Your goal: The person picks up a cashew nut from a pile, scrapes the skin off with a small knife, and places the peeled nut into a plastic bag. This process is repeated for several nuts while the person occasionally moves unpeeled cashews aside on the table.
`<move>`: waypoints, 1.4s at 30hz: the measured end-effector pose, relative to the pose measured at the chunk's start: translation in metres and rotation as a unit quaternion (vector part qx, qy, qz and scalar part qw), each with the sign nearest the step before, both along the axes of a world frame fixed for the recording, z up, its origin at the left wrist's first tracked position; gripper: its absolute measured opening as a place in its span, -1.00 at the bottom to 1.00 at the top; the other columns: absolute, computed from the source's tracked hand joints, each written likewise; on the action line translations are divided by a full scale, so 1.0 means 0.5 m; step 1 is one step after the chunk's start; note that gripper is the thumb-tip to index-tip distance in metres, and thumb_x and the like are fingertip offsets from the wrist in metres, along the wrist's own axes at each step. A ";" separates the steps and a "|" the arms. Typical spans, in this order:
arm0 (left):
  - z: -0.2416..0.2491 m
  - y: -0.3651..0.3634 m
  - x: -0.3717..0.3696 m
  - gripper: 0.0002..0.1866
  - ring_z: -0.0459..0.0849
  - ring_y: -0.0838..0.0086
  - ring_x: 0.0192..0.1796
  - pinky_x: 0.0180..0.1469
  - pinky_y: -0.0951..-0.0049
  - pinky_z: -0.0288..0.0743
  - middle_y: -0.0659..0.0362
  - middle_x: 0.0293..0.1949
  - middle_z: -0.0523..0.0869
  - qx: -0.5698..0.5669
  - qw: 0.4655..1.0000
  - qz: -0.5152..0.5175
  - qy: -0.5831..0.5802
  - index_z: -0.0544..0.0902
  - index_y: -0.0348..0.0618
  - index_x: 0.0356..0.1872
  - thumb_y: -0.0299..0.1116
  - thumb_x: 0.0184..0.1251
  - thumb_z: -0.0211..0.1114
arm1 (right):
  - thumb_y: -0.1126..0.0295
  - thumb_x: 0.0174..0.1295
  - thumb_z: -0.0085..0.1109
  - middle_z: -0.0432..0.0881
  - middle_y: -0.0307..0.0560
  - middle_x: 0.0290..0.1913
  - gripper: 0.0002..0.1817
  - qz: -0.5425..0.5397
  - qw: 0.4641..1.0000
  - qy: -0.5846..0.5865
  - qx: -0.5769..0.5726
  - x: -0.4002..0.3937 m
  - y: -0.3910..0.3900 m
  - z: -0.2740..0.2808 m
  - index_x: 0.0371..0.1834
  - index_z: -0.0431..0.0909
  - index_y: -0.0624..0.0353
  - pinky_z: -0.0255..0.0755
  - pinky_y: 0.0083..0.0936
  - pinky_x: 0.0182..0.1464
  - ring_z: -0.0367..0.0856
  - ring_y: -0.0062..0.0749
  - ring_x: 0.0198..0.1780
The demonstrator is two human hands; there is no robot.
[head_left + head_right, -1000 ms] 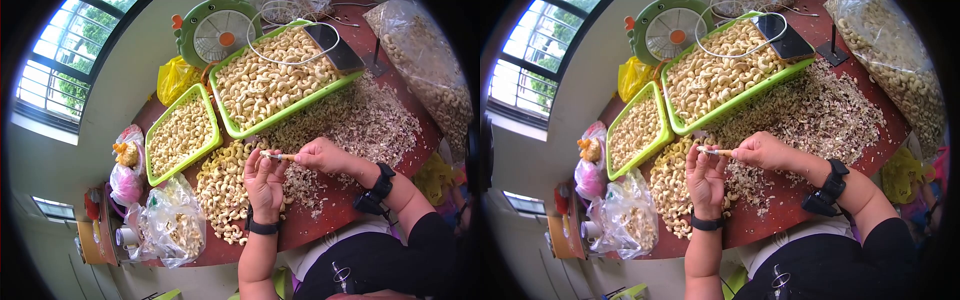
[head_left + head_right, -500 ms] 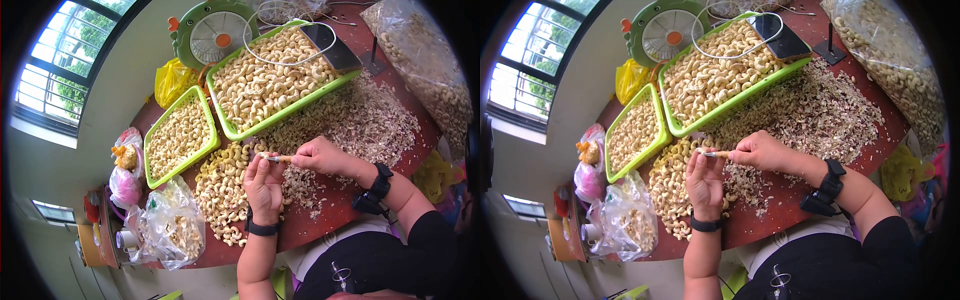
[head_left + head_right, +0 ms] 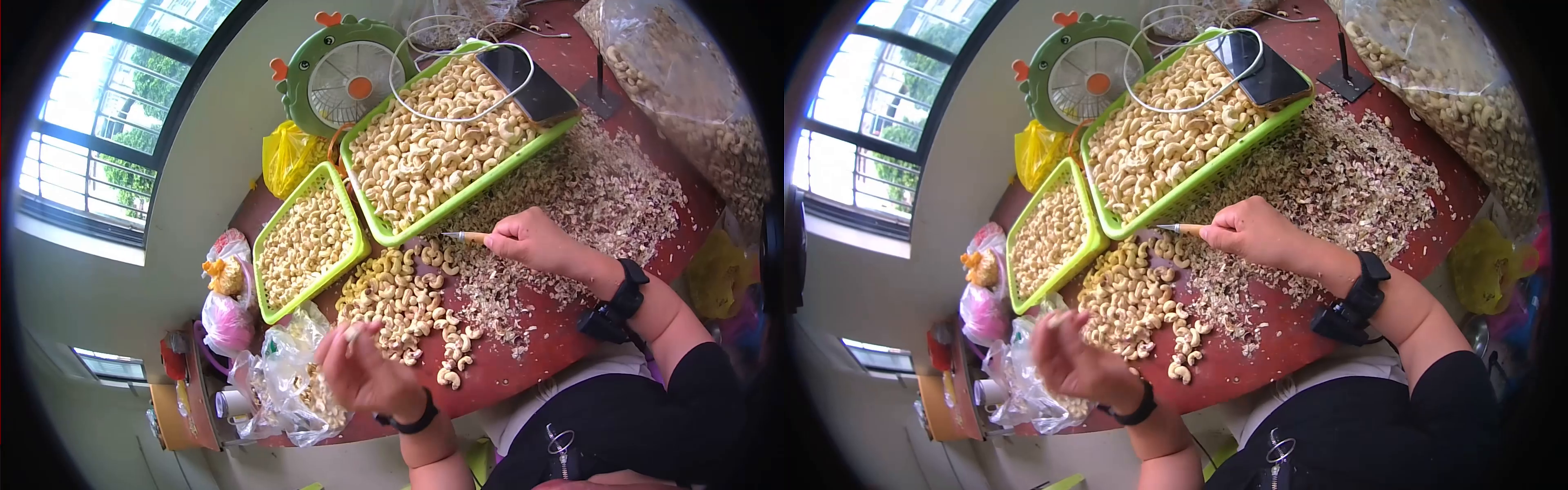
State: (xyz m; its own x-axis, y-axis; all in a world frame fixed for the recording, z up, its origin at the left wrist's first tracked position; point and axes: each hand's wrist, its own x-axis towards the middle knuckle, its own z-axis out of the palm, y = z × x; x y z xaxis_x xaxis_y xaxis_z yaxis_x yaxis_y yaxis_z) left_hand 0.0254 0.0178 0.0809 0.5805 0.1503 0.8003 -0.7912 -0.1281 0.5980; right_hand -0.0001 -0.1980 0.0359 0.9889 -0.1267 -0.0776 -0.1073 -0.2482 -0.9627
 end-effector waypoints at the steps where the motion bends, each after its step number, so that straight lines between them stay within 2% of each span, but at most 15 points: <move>1: 0.030 0.008 -0.003 -0.85 0.53 0.44 -0.42 -0.46 0.57 0.54 -0.01 -0.29 0.47 0.014 0.995 0.028 -0.100 0.45 -0.38 -0.28 -0.70 0.09 0.08 | 0.16 0.11 0.06 0.41 -0.20 -0.74 -0.64 0.008 1.000 -0.018 -0.015 -0.001 -0.001 0.000 -0.58 0.52 0.29 0.22 -0.57 -0.60 0.29 -0.65 -0.67; 2: 0.064 0.015 0.000 -0.85 0.52 0.42 -0.44 -0.45 0.57 0.53 -0.03 -0.30 0.48 0.085 0.976 0.096 -0.174 0.46 -0.39 -0.27 -0.65 0.10 0.12 | 0.16 0.11 0.06 0.41 -0.20 -0.74 -0.64 0.009 1.000 -0.017 -0.013 -0.002 -0.002 0.000 -0.58 0.52 0.29 0.22 -0.57 -0.60 0.29 -0.65 -0.67; 4: 0.088 0.030 0.050 -0.82 0.51 0.46 -0.43 -0.42 0.55 0.51 0.00 -0.31 0.50 0.125 0.957 0.225 -0.134 0.48 -0.38 -0.25 -0.58 0.09 0.18 | 0.17 0.11 0.06 0.40 -0.20 -0.74 -0.64 0.015 0.999 -0.030 -0.037 -0.002 -0.001 -0.002 -0.59 0.52 0.28 0.22 -0.57 -0.59 0.30 -0.64 -0.66; 6: 0.090 0.050 0.119 -0.76 0.50 0.51 -0.40 -0.43 0.57 0.45 0.06 -0.30 0.53 0.228 0.942 0.245 -0.014 0.51 -0.34 -0.23 -0.53 0.03 0.25 | 0.17 0.11 0.05 0.41 -0.19 -0.74 -0.65 0.019 0.998 -0.046 -0.036 -0.005 0.002 -0.002 -0.60 0.51 0.28 0.22 -0.57 -0.58 0.30 -0.63 -0.66; 10: -0.002 0.024 0.120 -0.78 0.50 0.47 -0.38 -0.41 0.53 0.37 0.15 -0.38 0.57 0.241 0.946 0.148 0.156 0.57 -0.25 -0.28 -0.52 -0.02 0.28 | 0.15 0.10 0.05 0.42 -0.13 -0.73 -0.63 -0.014 0.998 -0.053 -0.023 -0.007 0.000 0.003 -0.61 0.50 0.28 0.23 -0.52 -0.58 0.32 -0.59 -0.67; 14: -0.113 -0.054 0.120 -0.86 0.50 0.18 -0.38 -0.27 0.27 0.39 0.06 -0.39 0.58 0.455 0.889 -0.018 0.053 0.59 -0.21 -0.40 -0.55 -0.06 0.17 | 0.16 0.10 0.05 0.40 -0.12 -0.76 -0.64 0.004 0.997 -0.055 -0.049 -0.004 0.008 -0.008 -0.63 0.50 0.27 0.22 -0.52 -0.59 0.30 -0.58 -0.69; 16: -0.133 -0.071 0.117 -0.85 0.52 0.17 -0.33 -0.25 0.25 0.41 0.05 -0.38 0.59 0.561 0.818 -0.009 0.132 0.59 -0.21 -0.42 -0.55 -0.07 0.12 | 0.17 0.09 0.05 0.37 -0.12 -0.78 -0.63 0.000 0.997 -0.062 -0.052 -0.004 0.010 -0.010 -0.64 0.50 0.28 0.21 -0.53 -0.61 0.28 -0.58 -0.71; 21: -0.150 -0.066 0.124 -0.82 0.52 0.10 -0.36 -0.26 0.28 0.43 0.00 -0.34 0.57 0.551 0.819 -0.018 0.160 0.59 -0.19 -0.41 -0.57 -0.11 0.12 | 0.18 0.10 0.05 0.36 -0.12 -0.78 -0.63 0.017 0.996 -0.055 -0.074 -0.002 0.019 -0.020 -0.65 0.47 0.29 0.19 -0.53 -0.61 0.25 -0.61 -0.70; 24: -0.130 -0.043 0.108 -0.89 0.58 0.34 -0.46 -0.40 0.44 0.46 0.04 -0.44 0.59 0.425 0.878 -0.052 0.214 0.56 -0.27 -0.40 -0.56 0.01 0.12 | 0.19 0.11 0.04 0.33 -0.13 -0.78 -0.63 0.028 0.998 -0.049 -0.040 -0.003 0.023 -0.017 -0.65 0.46 0.30 0.19 -0.51 -0.60 0.24 -0.61 -0.69; 25: -0.124 -0.033 0.096 -0.90 0.57 0.41 -0.47 -0.43 0.51 0.46 0.07 -0.44 0.59 0.238 0.906 -0.110 0.333 0.54 -0.29 -0.38 -0.55 0.06 0.11 | 0.19 0.11 0.04 0.32 -0.16 -0.77 -0.63 0.026 0.996 -0.060 -0.061 0.000 0.024 -0.023 -0.65 0.45 0.30 0.17 -0.52 -0.60 0.22 -0.61 -0.68; 26: -0.119 -0.023 0.090 -0.91 0.57 0.48 -0.49 -0.45 0.59 0.47 0.10 -0.44 0.59 0.034 0.886 -0.159 0.434 0.51 -0.31 -0.35 -0.54 0.11 0.10 | 0.19 0.11 0.04 0.32 -0.16 -0.77 -0.63 0.032 0.996 -0.060 -0.062 0.004 0.030 -0.025 -0.65 0.45 0.30 0.17 -0.52 -0.60 0.22 -0.61 -0.68; 28: -0.111 -0.025 0.082 -0.89 0.58 0.51 -0.48 -0.41 0.63 0.50 0.11 -0.40 0.58 -0.035 0.890 -0.167 0.422 0.47 -0.34 -0.29 -0.57 0.15 0.07 | 0.20 0.12 0.03 0.33 -0.17 -0.77 -0.63 0.037 0.998 -0.023 -0.042 -0.004 0.038 -0.020 -0.65 0.46 0.31 0.16 -0.54 -0.61 0.22 -0.61 -0.68; 30: -0.116 -0.021 0.084 -0.90 0.57 0.51 -0.46 -0.38 0.61 0.52 0.11 -0.40 0.58 -0.149 0.843 -0.235 0.461 0.48 -0.33 -0.30 -0.56 0.16 0.10 | 0.20 0.12 0.03 0.34 -0.18 -0.77 -0.63 0.045 0.998 -0.024 -0.041 -0.002 0.043 -0.023 -0.63 0.48 0.31 0.15 -0.55 -0.61 0.23 -0.62 -0.68; 34: -0.137 -0.006 0.086 -0.88 0.58 0.53 -0.43 -0.36 0.57 0.55 0.13 -0.37 0.58 -0.100 0.833 -0.287 0.463 0.48 -0.33 -0.31 -0.48 0.19 0.12 | 0.20 0.13 0.02 0.34 -0.20 -0.77 -0.63 0.048 0.997 -0.041 -0.048 0.002 0.047 -0.033 -0.63 0.48 0.30 0.14 -0.56 -0.61 0.22 -0.64 -0.69; 42: -0.130 -0.005 0.078 -0.76 0.61 0.47 -0.35 -0.35 0.57 0.56 0.05 -0.27 0.58 -0.216 0.732 -0.375 0.526 0.42 -0.32 -0.10 -0.53 0.20 0.08 | 0.19 0.15 0.02 0.33 -0.20 -0.77 -0.64 0.073 0.996 -0.038 -0.041 -0.003 0.058 -0.038 -0.62 0.47 0.29 0.13 -0.56 -0.63 0.20 -0.65 -0.69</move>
